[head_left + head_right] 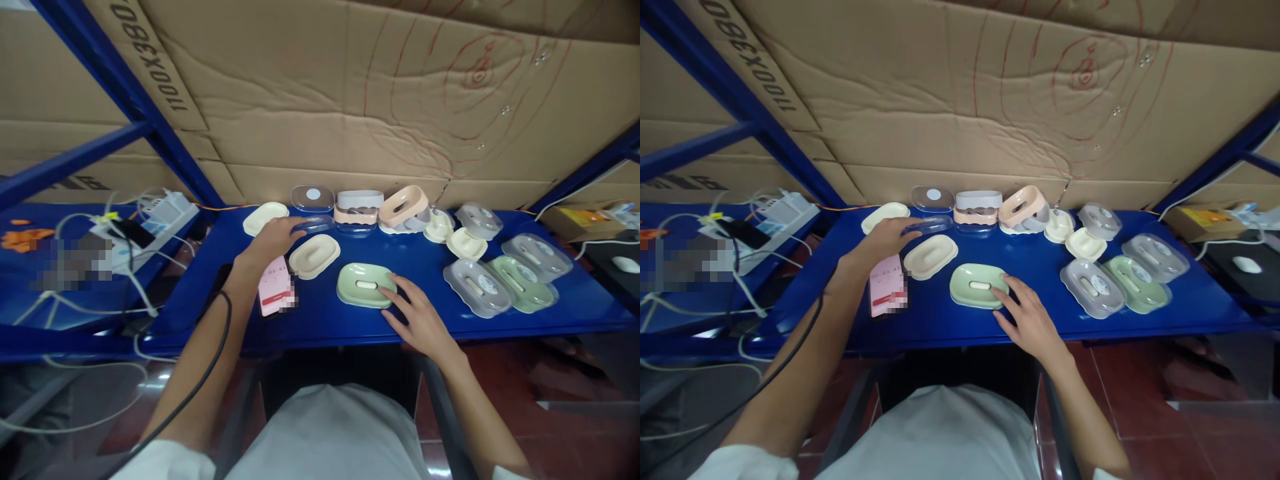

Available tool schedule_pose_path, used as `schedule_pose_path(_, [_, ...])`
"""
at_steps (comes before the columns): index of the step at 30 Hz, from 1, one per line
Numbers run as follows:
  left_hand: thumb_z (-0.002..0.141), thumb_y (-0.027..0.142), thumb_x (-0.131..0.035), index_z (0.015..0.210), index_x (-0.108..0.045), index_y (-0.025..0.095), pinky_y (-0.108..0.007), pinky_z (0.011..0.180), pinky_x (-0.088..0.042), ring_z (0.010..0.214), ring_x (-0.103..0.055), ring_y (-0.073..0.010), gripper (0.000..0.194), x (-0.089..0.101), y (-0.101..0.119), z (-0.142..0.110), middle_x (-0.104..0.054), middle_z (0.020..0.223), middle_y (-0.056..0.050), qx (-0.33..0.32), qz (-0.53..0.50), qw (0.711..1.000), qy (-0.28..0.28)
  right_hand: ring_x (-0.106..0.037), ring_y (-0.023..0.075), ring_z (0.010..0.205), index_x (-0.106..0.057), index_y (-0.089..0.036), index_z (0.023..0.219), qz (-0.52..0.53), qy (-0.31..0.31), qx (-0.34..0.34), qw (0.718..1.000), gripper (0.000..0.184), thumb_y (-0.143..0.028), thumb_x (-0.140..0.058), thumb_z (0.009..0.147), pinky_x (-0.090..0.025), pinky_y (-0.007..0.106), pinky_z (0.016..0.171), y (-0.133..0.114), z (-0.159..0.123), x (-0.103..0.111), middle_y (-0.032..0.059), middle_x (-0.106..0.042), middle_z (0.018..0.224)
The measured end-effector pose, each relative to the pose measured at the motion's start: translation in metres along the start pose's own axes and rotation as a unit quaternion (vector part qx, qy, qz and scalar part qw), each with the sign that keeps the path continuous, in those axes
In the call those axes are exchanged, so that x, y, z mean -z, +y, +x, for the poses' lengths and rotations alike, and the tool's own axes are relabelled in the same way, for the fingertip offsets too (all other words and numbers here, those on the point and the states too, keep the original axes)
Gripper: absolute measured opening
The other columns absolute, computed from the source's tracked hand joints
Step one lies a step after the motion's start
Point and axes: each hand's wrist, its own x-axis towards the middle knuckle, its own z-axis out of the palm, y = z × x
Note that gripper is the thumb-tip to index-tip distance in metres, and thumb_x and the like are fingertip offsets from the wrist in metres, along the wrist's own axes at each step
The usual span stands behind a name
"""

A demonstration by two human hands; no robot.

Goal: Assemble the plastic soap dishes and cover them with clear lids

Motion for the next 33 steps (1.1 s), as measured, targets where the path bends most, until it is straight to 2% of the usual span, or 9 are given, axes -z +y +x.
schedule_pose_path(4, [0.108, 0.034, -0.055, 0.137, -0.073, 0.023, -0.041, 0.116, -0.052, 0.13, -0.07, -0.0267, 0.035, 0.003, 0.036, -0.041, -0.075, 0.14, -0.007, -0.07, -0.09, 0.992, 0.05, -0.039, 0.034, 0.159, -0.023, -0.031, 0.172, 0.02, 0.011, -0.034, 0.999, 0.077, -0.037, -0.061, 0.105, -0.048, 0.058, 0.123, -0.001, -0.001, -0.001, 0.0147, -0.034, 0.174])
schedule_pose_path(7, [0.11, 0.037, -0.054, 0.141, -0.069, 0.022, -0.042, 0.119, -0.052, 0.136, -0.067, -0.0254, 0.037, -0.015, 0.075, -0.073, -0.071, 0.145, -0.009, -0.151, -0.132, 0.977, 0.074, -0.034, 0.0363, 0.161, -0.008, -0.03, 0.174, 0.022, 0.039, -0.045, 0.998, 0.091, -0.039, -0.065, 0.104, -0.049, 0.059, 0.122, -0.002, -0.002, -0.003, 0.0174, -0.02, 0.179])
schedule_pose_path(10, [0.11, 0.03, -0.055, 0.145, -0.064, 0.023, -0.045, 0.119, -0.053, 0.14, -0.064, -0.0252, 0.037, -0.043, 0.105, -0.096, -0.068, 0.149, -0.011, -0.205, -0.127, 0.966, 0.09, -0.034, 0.0367, 0.162, -0.007, -0.032, 0.175, 0.018, 0.047, -0.033, 0.998, 0.092, -0.038, -0.065, 0.104, -0.048, 0.059, 0.123, -0.002, -0.002, -0.003, 0.0158, -0.013, 0.18])
schedule_pose_path(12, [0.11, 0.025, -0.055, 0.145, -0.063, 0.023, -0.047, 0.12, -0.053, 0.145, -0.059, -0.0262, 0.037, -0.057, 0.113, -0.104, -0.066, 0.151, -0.012, -0.231, -0.105, 0.963, 0.096, -0.034, 0.0357, 0.162, -0.013, -0.035, 0.174, 0.014, 0.037, -0.02, 0.999, 0.086, -0.036, -0.064, 0.105, -0.046, 0.059, 0.124, -0.001, -0.001, -0.002, 0.0135, -0.02, 0.179])
schedule_pose_path(14, [0.109, 0.023, -0.056, 0.145, -0.063, 0.023, -0.048, 0.121, -0.052, 0.148, -0.057, -0.027, 0.037, -0.065, 0.114, -0.108, -0.065, 0.152, -0.012, -0.237, -0.089, 0.962, 0.099, -0.038, 0.0344, 0.159, -0.022, -0.036, 0.173, 0.009, 0.031, -0.007, 0.999, 0.08, -0.034, -0.064, 0.105, -0.046, 0.059, 0.124, 0.001, 0.0, -0.002, 0.0122, -0.033, 0.175])
schedule_pose_path(18, [0.106, 0.027, -0.063, 0.143, -0.063, 0.023, -0.049, 0.123, -0.051, 0.147, -0.056, -0.0284, 0.038, -0.065, 0.108, -0.112, -0.065, 0.149, -0.012, -0.251, -0.09, 0.96, 0.091, -0.047, 0.0336, 0.153, -0.036, -0.038, 0.168, -0.003, 0.064, 0.016, 0.998, 0.072, -0.029, -0.066, 0.104, -0.049, 0.059, 0.122, 0.003, -0.002, -0.004, 0.0108, -0.052, 0.162])
schedule_pose_path(26, [0.105, 0.025, -0.065, 0.144, -0.063, 0.027, -0.051, 0.12, -0.054, 0.145, -0.057, -0.0285, 0.039, -0.075, 0.107, -0.117, -0.064, 0.149, -0.01, -0.245, -0.107, 0.958, 0.105, -0.05, 0.0322, 0.152, -0.043, -0.036, 0.164, 0.026, 0.08, 0.016, 0.996, 0.065, -0.024, -0.065, 0.104, -0.051, 0.056, 0.121, 0.001, -0.005, -0.007, 0.013, -0.054, 0.156])
schedule_pose_path(33, [0.106, 0.027, -0.063, 0.143, -0.065, 0.022, -0.048, 0.12, -0.054, 0.145, -0.057, -0.0283, 0.038, -0.083, 0.106, -0.125, -0.064, 0.152, -0.01, -0.244, -0.08, 0.958, 0.129, -0.053, 0.0317, 0.15, -0.044, -0.035, 0.164, 0.012, 0.099, 0.034, 0.994, 0.068, -0.02, -0.068, 0.102, -0.053, 0.055, 0.12, 0.0, -0.006, -0.008, 0.0135, -0.057, 0.154])
